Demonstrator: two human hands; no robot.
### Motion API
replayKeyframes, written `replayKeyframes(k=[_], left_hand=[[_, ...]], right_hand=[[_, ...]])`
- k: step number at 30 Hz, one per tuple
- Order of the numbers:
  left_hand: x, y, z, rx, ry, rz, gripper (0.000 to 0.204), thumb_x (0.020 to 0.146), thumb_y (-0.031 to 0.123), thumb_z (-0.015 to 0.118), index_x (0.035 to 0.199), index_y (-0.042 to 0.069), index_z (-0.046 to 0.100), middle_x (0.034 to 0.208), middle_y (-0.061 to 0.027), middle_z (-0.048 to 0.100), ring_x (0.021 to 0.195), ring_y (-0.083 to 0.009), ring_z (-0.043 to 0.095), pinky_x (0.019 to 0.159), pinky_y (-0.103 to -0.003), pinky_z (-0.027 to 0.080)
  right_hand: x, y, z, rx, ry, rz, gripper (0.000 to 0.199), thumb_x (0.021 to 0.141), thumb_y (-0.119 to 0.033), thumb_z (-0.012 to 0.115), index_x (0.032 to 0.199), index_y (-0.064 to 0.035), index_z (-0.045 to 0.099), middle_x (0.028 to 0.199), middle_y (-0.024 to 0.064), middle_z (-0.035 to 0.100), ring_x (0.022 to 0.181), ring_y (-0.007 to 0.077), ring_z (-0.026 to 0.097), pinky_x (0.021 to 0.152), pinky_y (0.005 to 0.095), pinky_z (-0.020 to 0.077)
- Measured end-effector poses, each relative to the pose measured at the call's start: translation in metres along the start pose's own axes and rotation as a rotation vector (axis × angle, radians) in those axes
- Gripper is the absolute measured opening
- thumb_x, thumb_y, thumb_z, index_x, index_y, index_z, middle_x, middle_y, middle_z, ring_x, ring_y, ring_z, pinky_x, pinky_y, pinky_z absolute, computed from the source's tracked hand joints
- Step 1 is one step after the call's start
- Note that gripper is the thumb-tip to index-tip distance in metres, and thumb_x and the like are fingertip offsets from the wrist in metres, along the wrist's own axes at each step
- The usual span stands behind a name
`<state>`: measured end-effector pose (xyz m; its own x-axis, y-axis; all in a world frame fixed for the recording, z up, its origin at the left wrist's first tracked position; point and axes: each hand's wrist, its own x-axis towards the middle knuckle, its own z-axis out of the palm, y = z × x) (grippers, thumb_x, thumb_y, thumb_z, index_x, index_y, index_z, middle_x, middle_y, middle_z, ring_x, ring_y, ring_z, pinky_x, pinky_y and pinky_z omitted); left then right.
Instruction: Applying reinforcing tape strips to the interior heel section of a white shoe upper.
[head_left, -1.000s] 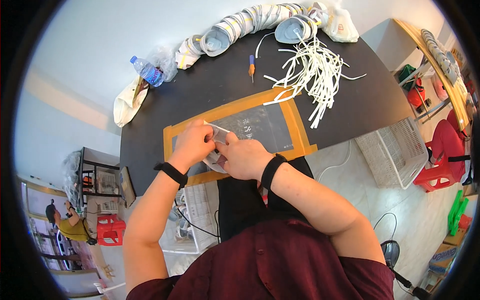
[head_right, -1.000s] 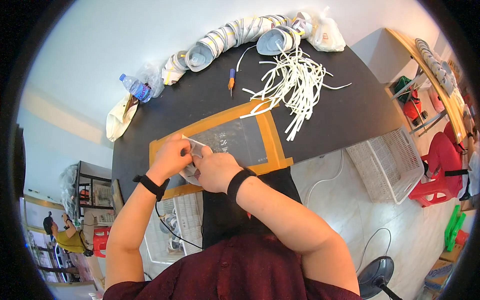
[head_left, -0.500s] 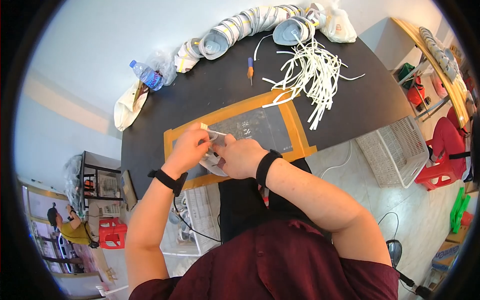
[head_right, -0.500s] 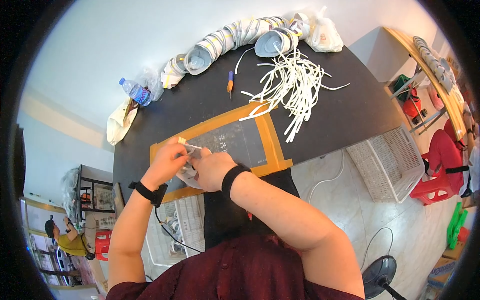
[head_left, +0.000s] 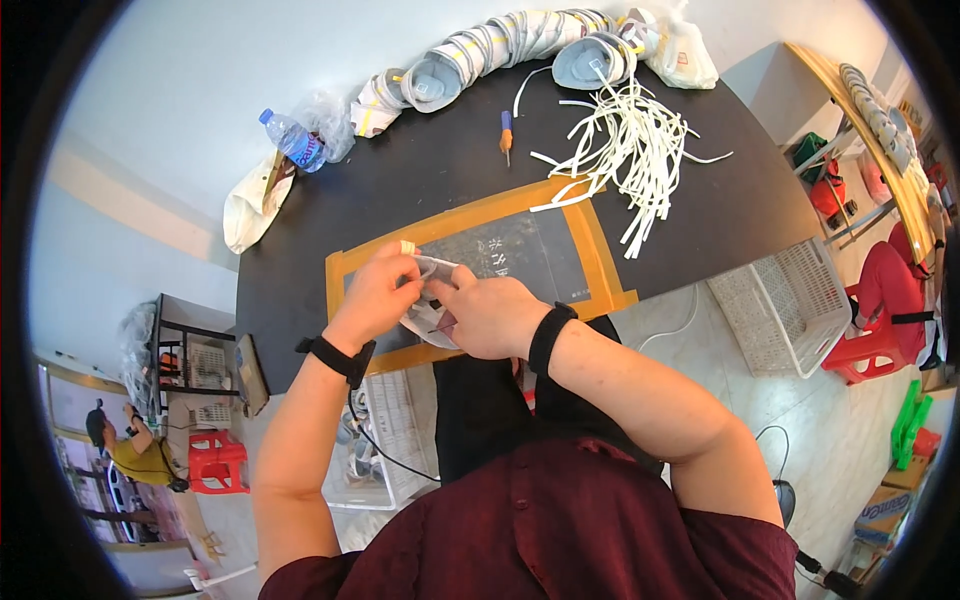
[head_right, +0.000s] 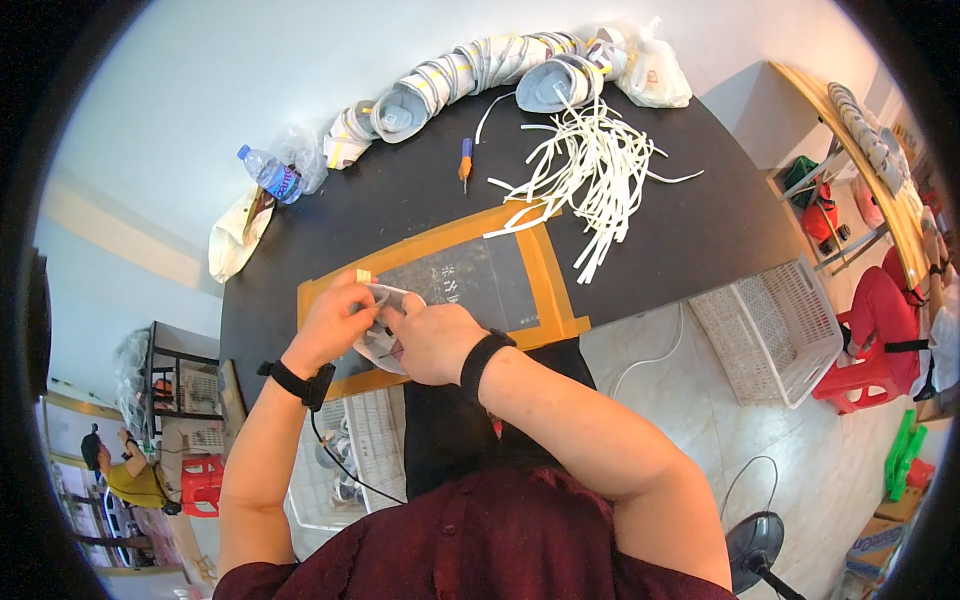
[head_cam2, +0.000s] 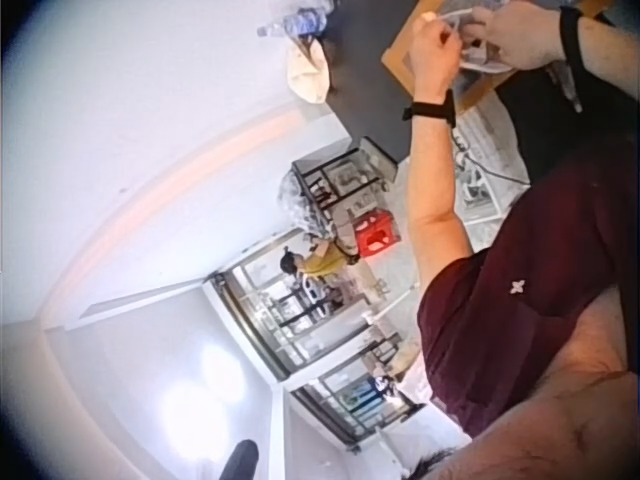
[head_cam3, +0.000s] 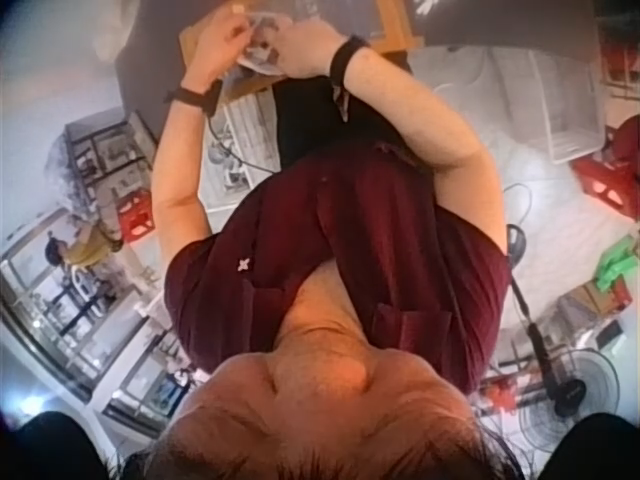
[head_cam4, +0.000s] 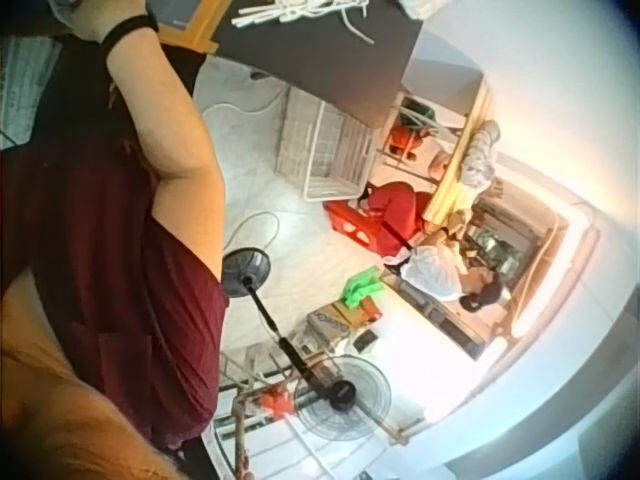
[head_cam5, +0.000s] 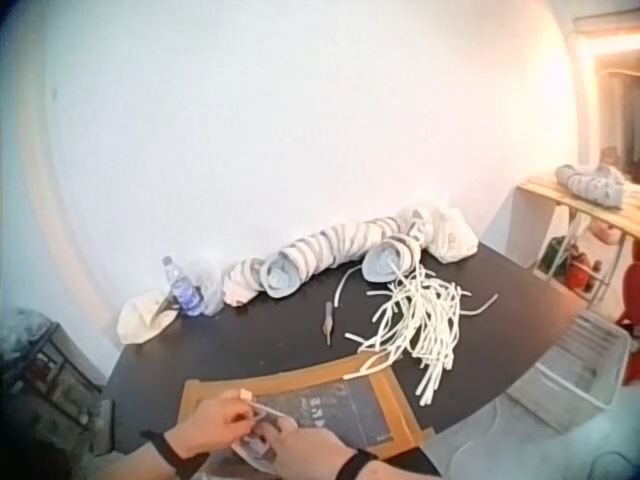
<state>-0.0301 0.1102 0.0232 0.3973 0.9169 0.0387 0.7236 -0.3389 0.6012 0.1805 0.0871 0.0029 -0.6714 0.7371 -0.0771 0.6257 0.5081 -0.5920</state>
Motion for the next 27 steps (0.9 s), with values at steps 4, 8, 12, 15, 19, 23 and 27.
replayKeyframes(k=[4,8,12,15,19,23,27], left_hand=[[-0.001,0.001,0.003,-0.006,0.039,0.012,0.009,0.079,0.007,0.064,0.077,0.000,0.059,0.106,-0.0142,0.061,0.095,-0.0320,0.061,0.077,-0.036,0.048],[-0.001,0.004,0.003,0.017,0.046,0.023,0.009,0.079,0.007,0.063,0.076,0.000,0.058,0.106,-0.0144,0.061,0.094,-0.0321,0.061,0.077,-0.036,0.048],[-0.002,-0.001,0.002,0.020,0.054,0.035,0.009,0.079,0.007,0.063,0.077,0.000,0.058,0.104,-0.0141,0.061,0.092,-0.0316,0.061,0.076,-0.036,0.048],[-0.003,0.000,0.003,0.032,0.068,0.047,0.009,0.080,0.007,0.064,0.077,0.000,0.058,0.103,-0.0137,0.061,0.091,-0.0313,0.061,0.075,-0.036,0.048],[-0.003,0.004,0.004,0.029,0.061,0.028,0.010,0.081,0.008,0.064,0.078,0.000,0.058,0.101,-0.0131,0.060,0.091,-0.0310,0.061,0.075,-0.036,0.048],[-0.004,0.004,0.007,0.009,0.091,0.040,0.009,0.080,0.008,0.064,0.078,0.001,0.058,0.100,-0.0130,0.061,0.090,-0.0309,0.061,0.074,-0.036,0.047],[-0.005,0.005,0.007,-0.001,0.102,0.015,0.007,0.080,0.007,0.063,0.078,0.001,0.058,0.100,-0.0130,0.061,0.090,-0.0310,0.061,0.074,-0.036,0.047]], right_hand=[[0.001,-0.003,-0.004,-0.042,-0.015,-0.002,0.058,0.089,-0.028,0.056,0.145,-0.0180,0.043,0.121,0.0203,0.052,0.095,0.0370,0.067,0.084,0.0449,0.0533],[0.005,-0.001,-0.003,-0.070,-0.022,0.007,0.055,0.089,-0.027,0.056,0.142,-0.0199,0.047,0.120,0.0203,0.053,0.094,0.0374,0.067,0.084,0.0448,0.0532],[-0.001,0.002,-0.002,0.012,0.025,-0.014,0.052,0.087,-0.025,0.058,0.137,-0.0142,0.050,0.121,0.0198,0.053,0.093,0.0371,0.067,0.084,0.0446,0.0531],[-0.003,0.003,0.001,0.040,0.048,0.001,0.038,0.088,-0.028,0.059,0.119,-0.0056,0.056,0.121,0.0209,0.054,0.097,0.0377,0.066,0.086,0.0449,0.0522],[0.000,0.005,0.000,0.034,0.059,-0.012,0.040,0.087,-0.029,0.059,0.119,-0.0061,0.058,0.121,0.0209,0.054,0.099,0.0376,0.066,0.088,0.0453,0.0515],[0.007,0.007,-0.010,0.023,-0.067,0.027,0.052,0.085,-0.029,0.057,0.135,-0.0161,0.053,0.122,0.0192,0.052,0.102,0.0364,0.064,0.089,0.0427,0.0510],[0.008,0.005,-0.014,0.082,-0.127,0.037,0.053,0.085,-0.030,0.057,0.137,-0.0232,0.052,0.124,0.0189,0.051,0.108,0.0360,0.061,0.094,0.0423,0.0480]])
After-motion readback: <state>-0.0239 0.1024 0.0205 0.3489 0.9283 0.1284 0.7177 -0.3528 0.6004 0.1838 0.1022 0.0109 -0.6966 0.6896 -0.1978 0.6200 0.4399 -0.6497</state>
